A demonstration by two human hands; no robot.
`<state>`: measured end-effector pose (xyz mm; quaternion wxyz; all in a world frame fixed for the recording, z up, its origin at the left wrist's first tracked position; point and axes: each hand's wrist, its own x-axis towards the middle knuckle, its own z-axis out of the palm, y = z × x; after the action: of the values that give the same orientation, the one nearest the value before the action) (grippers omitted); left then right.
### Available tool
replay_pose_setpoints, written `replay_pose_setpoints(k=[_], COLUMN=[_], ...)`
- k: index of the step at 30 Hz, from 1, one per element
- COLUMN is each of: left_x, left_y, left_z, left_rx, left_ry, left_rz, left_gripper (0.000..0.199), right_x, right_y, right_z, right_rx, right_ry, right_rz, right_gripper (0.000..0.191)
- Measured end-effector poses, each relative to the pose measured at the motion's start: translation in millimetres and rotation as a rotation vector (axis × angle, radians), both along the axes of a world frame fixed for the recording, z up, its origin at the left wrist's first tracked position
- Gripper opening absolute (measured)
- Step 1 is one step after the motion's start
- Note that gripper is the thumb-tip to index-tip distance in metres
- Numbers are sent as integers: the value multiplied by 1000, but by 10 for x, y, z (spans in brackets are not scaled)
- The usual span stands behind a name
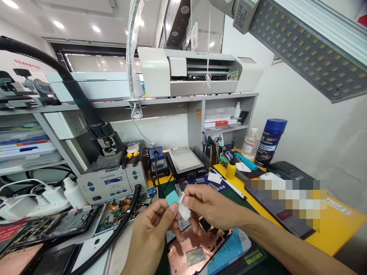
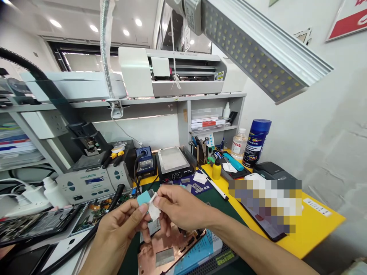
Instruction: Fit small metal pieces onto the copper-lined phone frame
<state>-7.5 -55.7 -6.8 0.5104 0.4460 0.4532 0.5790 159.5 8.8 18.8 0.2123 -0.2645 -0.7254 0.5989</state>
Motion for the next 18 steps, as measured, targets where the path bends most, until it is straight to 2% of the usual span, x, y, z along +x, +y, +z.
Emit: replay_pose_setpoints(k=[3,7,9,14,18], left_x=[5,31,43,30,-21], left_y=[-16,-15,-9,-31,-54], left_z=[23,4,-4,20,31], left_rx=[-34,-21,-27,-78,-110], left_ry=[-43,-76,-101,-196,-172], left_rz=[-7,56,71,18,-15], left_gripper=[28,27,27,26,26], right_x=[-1,-47,-66,-66,-25], right_y=[-42,-113,-133,-155,-126], right_z=[21,-2,-18,-11,-6], right_rx=[108,323,431,505,701], right_ry=[-63,-93,-87,-78,-159], right_rz=[-49,-217,-252,-167,-171], right_gripper=[26,29,31,26,22])
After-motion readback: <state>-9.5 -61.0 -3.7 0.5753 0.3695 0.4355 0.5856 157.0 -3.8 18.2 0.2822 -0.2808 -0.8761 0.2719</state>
